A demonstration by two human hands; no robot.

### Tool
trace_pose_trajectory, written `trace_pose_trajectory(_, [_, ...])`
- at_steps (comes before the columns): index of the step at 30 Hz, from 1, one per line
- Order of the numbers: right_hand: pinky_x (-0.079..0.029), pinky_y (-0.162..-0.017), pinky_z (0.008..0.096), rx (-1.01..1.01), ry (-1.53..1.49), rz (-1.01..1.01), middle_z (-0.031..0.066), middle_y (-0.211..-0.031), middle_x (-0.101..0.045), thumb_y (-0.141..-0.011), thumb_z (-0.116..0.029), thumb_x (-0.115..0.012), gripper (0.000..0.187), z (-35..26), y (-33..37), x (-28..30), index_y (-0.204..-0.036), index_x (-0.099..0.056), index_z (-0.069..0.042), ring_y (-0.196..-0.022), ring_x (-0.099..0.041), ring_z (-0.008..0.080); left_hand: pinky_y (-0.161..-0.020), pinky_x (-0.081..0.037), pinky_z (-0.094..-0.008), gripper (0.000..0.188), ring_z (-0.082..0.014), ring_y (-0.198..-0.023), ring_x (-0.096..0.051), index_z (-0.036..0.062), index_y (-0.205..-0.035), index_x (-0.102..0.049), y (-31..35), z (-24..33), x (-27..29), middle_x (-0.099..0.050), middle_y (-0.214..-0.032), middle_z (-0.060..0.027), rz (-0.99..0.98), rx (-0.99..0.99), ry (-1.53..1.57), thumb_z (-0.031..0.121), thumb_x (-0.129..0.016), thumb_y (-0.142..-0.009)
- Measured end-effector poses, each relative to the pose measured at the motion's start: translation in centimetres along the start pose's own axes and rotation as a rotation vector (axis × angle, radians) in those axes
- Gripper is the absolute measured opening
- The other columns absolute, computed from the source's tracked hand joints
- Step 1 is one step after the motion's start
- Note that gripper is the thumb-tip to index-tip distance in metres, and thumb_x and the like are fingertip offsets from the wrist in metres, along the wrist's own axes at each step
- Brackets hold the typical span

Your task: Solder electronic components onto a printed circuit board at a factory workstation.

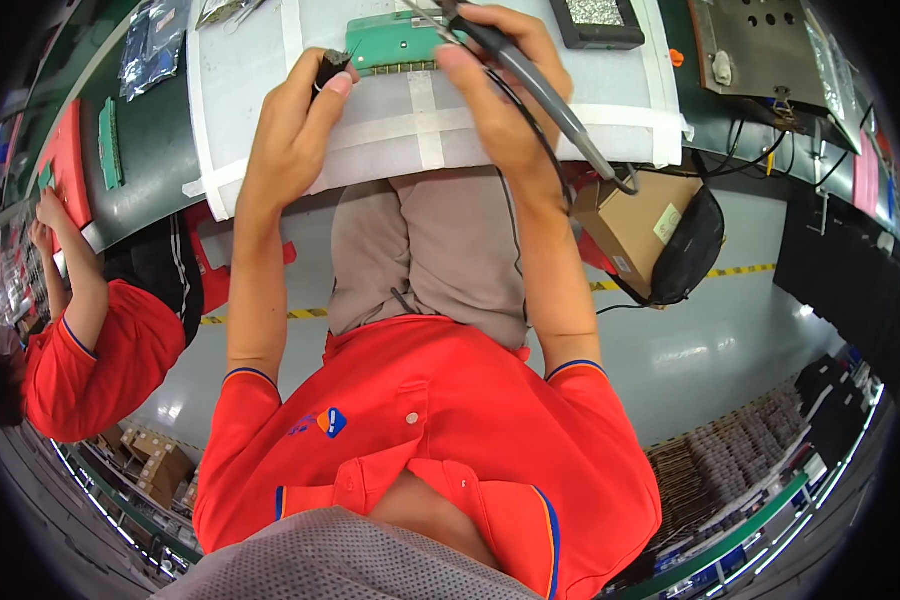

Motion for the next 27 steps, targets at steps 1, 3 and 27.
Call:
trace_pose_trajectory(1, [-0.053,-0.079,0.0265,-0.159,-0.036,0.028,0.0094,-0.096,-0.064,-0.082,0.004,-0.071,0.040,-0.2,0.1,-1.0,-0.118,-0.054,0.003,-0.086,-0.065,0.0147,-0.056,-0.039,-0.0349,0.021,-0.0268,-0.057,-0.046,-0.0009,-0.095,-0.052,0.2,-0.3,-0.4,-0.053,-0.068,-0.0151,0.048,-0.031,-0.003,0.020,-0.056,-0.096])
trace_pose_trajectory(3, [-0.052,-0.081,0.0259,-0.191,-0.113,-0.072,0.0091,-0.098,-0.064,-0.081,0.005,-0.072,0.045,-0.7,-0.1,-2.6,-0.121,-0.052,0.002,-0.091,-0.064,0.0139,-0.058,-0.040,-0.0348,0.020,-0.0272,-0.059,-0.047,-0.0012,-0.097,-0.054,0.6,-1.0,-0.7,-0.054,-0.070,-0.0153,0.091,-0.060,0.000,0.018,-0.058,-0.095])
trace_pose_trajectory(27, [-0.035,-0.059,0.0185,-0.088,-0.112,0.144,0.0020,-0.076,-0.052,-0.080,0.002,-0.059,0.013,-0.2,1.0,-2.1,-0.091,-0.052,0.000,-0.062,-0.043,0.0049,-0.046,-0.036,-0.0257,0.013,-0.0113,-0.045,-0.046,0.0002,-0.083,-0.063,0.3,-3.0,0.8,-0.055,-0.055,-0.0046,0.253,0.023,-0.228,0.011,-0.069,-0.084])
Point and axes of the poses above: each hand's wrist, its own y-axis away from the middle knuckle, its own x-axis out of the back of the hand, z = x × y, the point moved 2 cm from there along -y, towards the middle knuckle
